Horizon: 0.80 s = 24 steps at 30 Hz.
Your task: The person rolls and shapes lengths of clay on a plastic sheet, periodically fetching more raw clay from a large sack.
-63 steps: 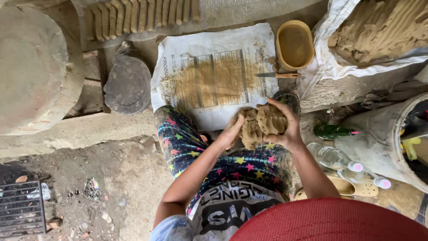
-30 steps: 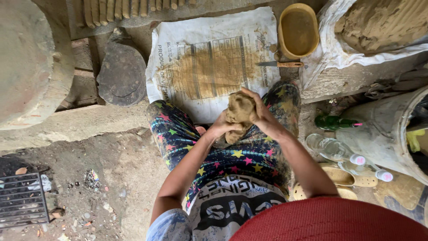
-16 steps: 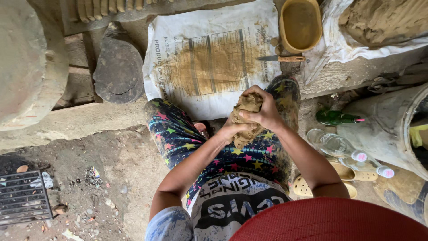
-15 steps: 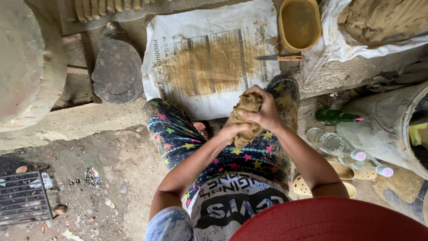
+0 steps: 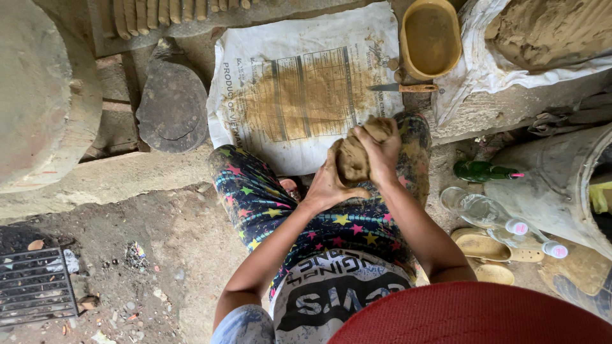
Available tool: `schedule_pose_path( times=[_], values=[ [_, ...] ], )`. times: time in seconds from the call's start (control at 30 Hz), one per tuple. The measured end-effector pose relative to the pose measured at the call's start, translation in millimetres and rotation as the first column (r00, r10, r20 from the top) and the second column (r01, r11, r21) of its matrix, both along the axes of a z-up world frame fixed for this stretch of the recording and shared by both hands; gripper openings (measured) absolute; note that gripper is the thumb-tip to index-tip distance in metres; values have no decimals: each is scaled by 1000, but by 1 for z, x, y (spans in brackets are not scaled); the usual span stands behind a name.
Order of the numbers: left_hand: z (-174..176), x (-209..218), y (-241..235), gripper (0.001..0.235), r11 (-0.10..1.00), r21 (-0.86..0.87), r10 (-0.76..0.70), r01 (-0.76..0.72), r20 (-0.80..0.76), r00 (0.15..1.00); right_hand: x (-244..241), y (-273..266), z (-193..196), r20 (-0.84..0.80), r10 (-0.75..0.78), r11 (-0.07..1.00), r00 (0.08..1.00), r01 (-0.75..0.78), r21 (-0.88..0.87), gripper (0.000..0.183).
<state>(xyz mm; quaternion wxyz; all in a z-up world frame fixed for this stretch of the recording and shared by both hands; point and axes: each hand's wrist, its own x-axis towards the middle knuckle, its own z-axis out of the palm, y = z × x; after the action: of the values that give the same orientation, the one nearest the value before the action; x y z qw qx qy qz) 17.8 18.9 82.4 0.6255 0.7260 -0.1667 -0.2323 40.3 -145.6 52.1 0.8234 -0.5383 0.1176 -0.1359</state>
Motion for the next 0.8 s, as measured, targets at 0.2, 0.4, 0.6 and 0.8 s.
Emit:
schedule_pose_path(
  times=[0.2, 0.4, 0.6, 0.8],
  values=[
    [-63, 3, 31, 102, 998, 11, 61, -60, -112, 992, -9, -13, 40, -282, 618, 646, 734, -678, -350, 92],
    [-85, -8, 28, 119, 881, -411, -183, -235, -754, 631, 20, 7, 19, 327, 691, 715, 645, -674, -184, 99],
    [-97, -15, -1, 86, 955, -250, -10, -163, -573, 819, 1, 8, -5, 59, 474, 787, 879, -393, -475, 51],
    [-84, -1, -1, 86, 947, -272, -115, -171, -784, 610, 4, 2, -26, -105, 240, 815, 965, -259, -518, 53]
  ],
)
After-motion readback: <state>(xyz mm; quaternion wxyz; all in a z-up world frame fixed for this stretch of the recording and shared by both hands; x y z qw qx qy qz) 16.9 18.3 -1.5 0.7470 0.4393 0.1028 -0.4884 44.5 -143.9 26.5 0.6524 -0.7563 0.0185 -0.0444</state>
